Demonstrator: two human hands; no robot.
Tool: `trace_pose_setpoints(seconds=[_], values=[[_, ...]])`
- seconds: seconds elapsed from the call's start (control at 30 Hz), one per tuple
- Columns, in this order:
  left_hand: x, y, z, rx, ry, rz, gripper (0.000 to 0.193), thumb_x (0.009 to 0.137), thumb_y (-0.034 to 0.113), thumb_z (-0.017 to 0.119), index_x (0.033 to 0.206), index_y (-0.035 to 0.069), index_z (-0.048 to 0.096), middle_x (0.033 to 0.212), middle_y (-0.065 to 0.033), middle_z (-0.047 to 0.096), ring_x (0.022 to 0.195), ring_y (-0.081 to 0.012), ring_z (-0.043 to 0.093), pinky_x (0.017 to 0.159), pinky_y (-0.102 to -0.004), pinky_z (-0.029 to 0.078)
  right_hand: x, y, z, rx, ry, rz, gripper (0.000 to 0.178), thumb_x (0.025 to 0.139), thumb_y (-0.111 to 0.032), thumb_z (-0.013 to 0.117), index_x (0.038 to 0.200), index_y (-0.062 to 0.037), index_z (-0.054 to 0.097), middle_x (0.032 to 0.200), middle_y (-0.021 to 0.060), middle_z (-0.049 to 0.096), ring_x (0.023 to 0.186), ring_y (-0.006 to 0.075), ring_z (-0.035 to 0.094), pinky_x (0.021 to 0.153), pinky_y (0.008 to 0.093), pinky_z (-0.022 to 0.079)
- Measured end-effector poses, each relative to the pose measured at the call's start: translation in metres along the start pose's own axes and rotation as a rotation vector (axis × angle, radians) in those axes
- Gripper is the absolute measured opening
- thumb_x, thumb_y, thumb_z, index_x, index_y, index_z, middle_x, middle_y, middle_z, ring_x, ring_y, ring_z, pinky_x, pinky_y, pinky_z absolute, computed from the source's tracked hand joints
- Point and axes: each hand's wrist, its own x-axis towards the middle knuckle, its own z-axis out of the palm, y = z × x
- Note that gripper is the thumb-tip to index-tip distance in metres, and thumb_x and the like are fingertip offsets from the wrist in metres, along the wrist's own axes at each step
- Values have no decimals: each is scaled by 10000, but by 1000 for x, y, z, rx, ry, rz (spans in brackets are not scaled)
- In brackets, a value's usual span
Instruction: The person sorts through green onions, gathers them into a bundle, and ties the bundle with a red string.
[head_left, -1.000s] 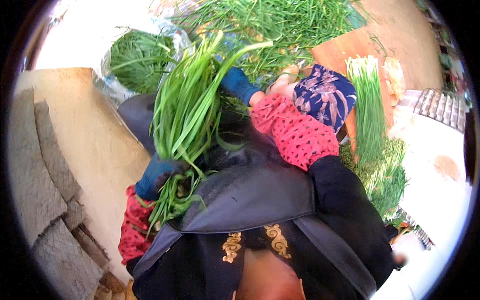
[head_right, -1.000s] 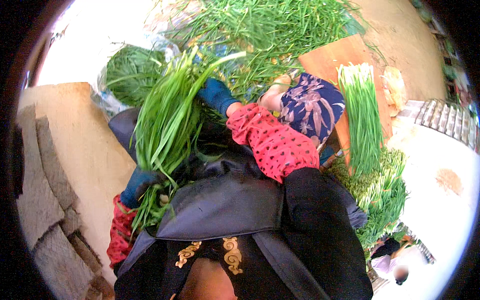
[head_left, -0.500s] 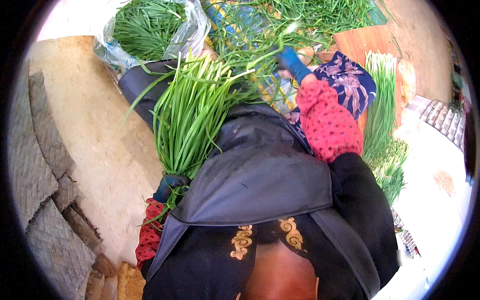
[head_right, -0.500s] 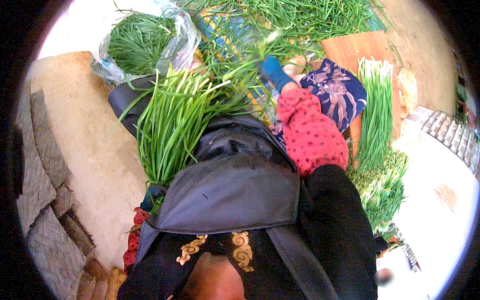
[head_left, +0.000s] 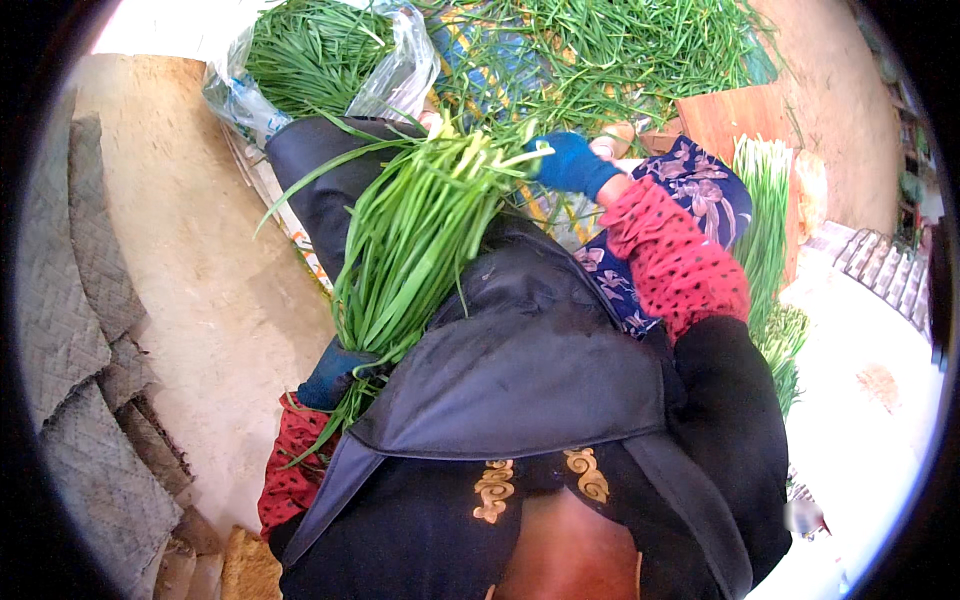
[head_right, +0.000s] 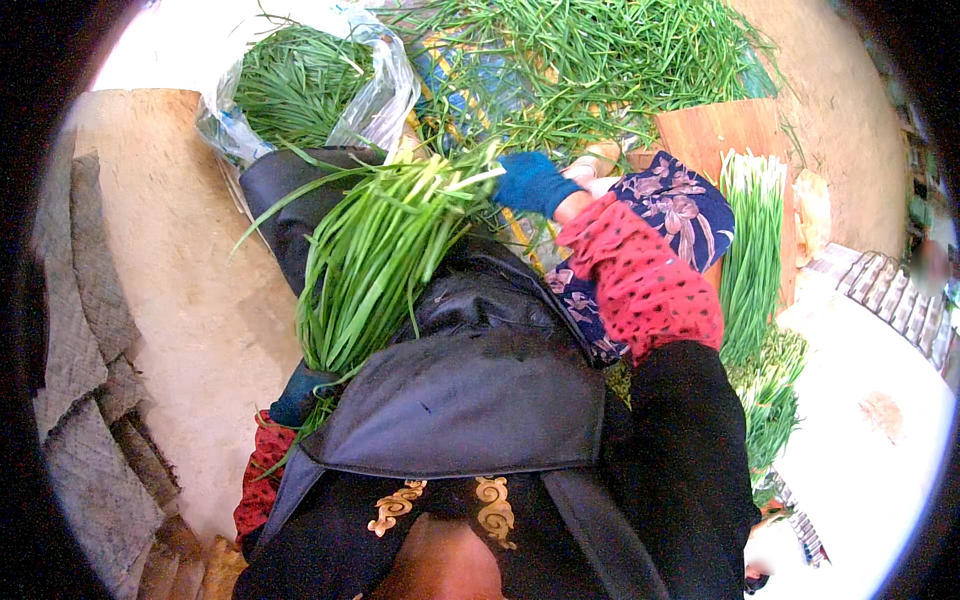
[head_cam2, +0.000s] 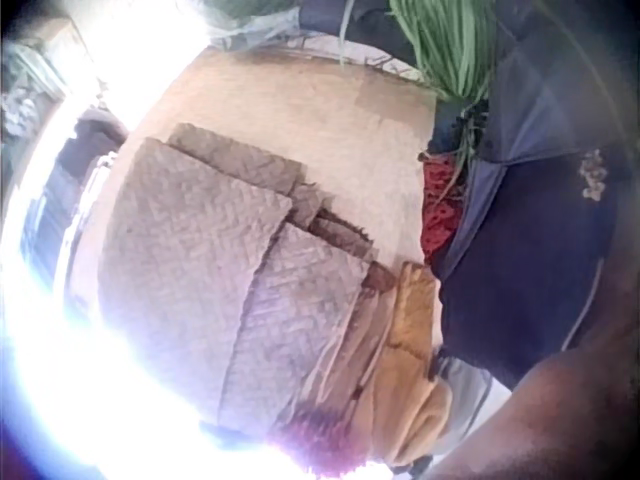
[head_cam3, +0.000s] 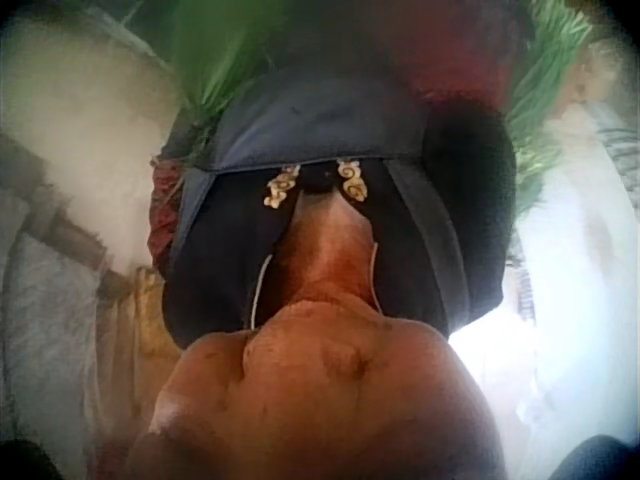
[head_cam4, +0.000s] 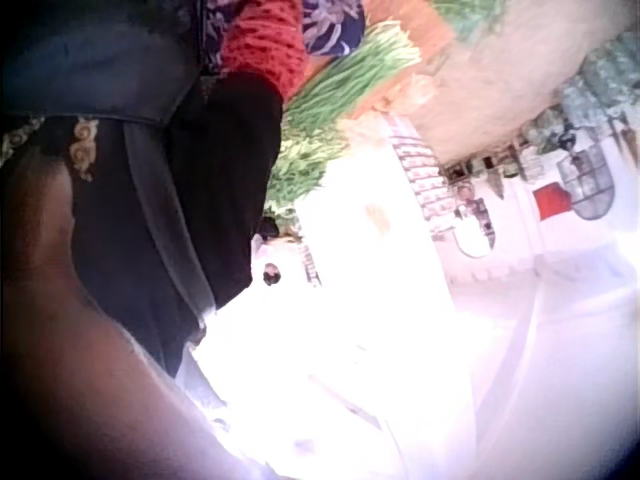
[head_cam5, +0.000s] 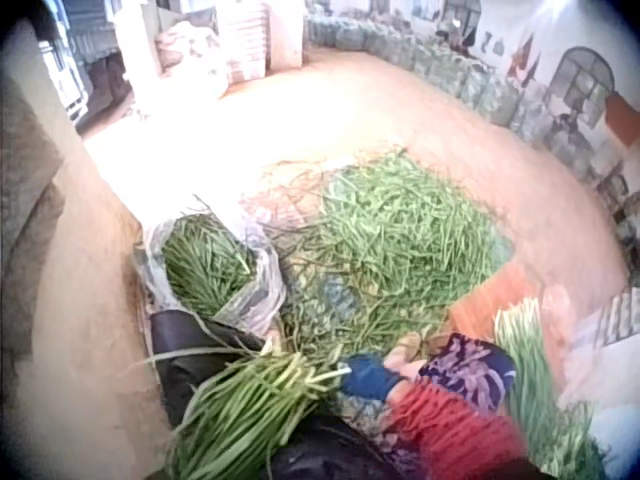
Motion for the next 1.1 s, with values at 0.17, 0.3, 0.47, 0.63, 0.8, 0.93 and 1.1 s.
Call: trace_pose_setpoints(seconds=[0.17, 0.3, 0.47, 0.63, 0.8, 0.93, 1.1], values=[[3, 0, -1, 56, 6, 14, 491, 684, 14, 638, 1159, 0, 511, 1047, -82, 604, 898, -162, 585, 786, -292, 472, -5, 88, -37, 141, 341, 328, 310, 793, -314, 524, 988, -83, 595, 922, 201, 613, 875, 360, 584, 724, 408, 469], [-6, 12, 10, 143, 30, 0, 490, 678, -2, 644, 1151, -4, 516, 1053, -83, 602, 906, -158, 580, 802, -297, 466, -17, 19, -86, 467, 125, -66, 401, 827, -424, 507, 1007, -82, 615, 891, 147, 640, 811, 281, 613, 702, 359, 464], [-6, 34, 24, 351, -10, -40, 578, 644, -19, 680, 1188, -8, 485, 1111, -100, 583, 977, -177, 557, 879, -314, 427, -3, -80, -28, 134, 129, 51, 576, 720, -602, 521, 906, -61, 593, 847, 205, 620, 792, 372, 599, 702, 442, 465], [-8, 46, 35, 718, -11, 133, 531, 681, 35, 670, 1183, 23, 495, 1082, -156, 595, 955, -184, 576, 838, -316, 446, 29, 27, -10, 210, 301, 319, 422, 774, -455, 537, 971, -87, 597, 846, 197, 621, 794, 365, 603, 681, 446, 468], [-10, 83, 57, 1397, 26, 199, 568, 700, 164, 651, 1221, 59, 451, 934, -214, 596, 826, -336, 598, 714, -395, 470, 16, -10, -69, 671, 292, -280, 484, 716, -437, 635, 1078, -122, 572, 924, 183, 617, 797, 313, 615, 676, 427, 478], [-9, 99, 74, 1724, 60, 264, 611, 671, 183, 646, 1237, 111, 428, 806, -178, 572, 692, -356, 582, 613, -451, 448, 24, -68, -17, 45, 258, -192, 349, 664, -291, 619, 955, -102, 582, 765, 172, 623, 702, 345, 614, 645, 426, 490], [-11, 108, 82, 1868, 88, 193, 694, 631, 165, 656, 1276, 169, 401, 854, -172, 552, 640, -347, 574, 571, -456, 436, 12, 57, 6, -78, 349, 322, 261, 676, -236, 594, 894, -93, 587, 791, 169, 636, 734, 337, 628, 632, 435, 491]])
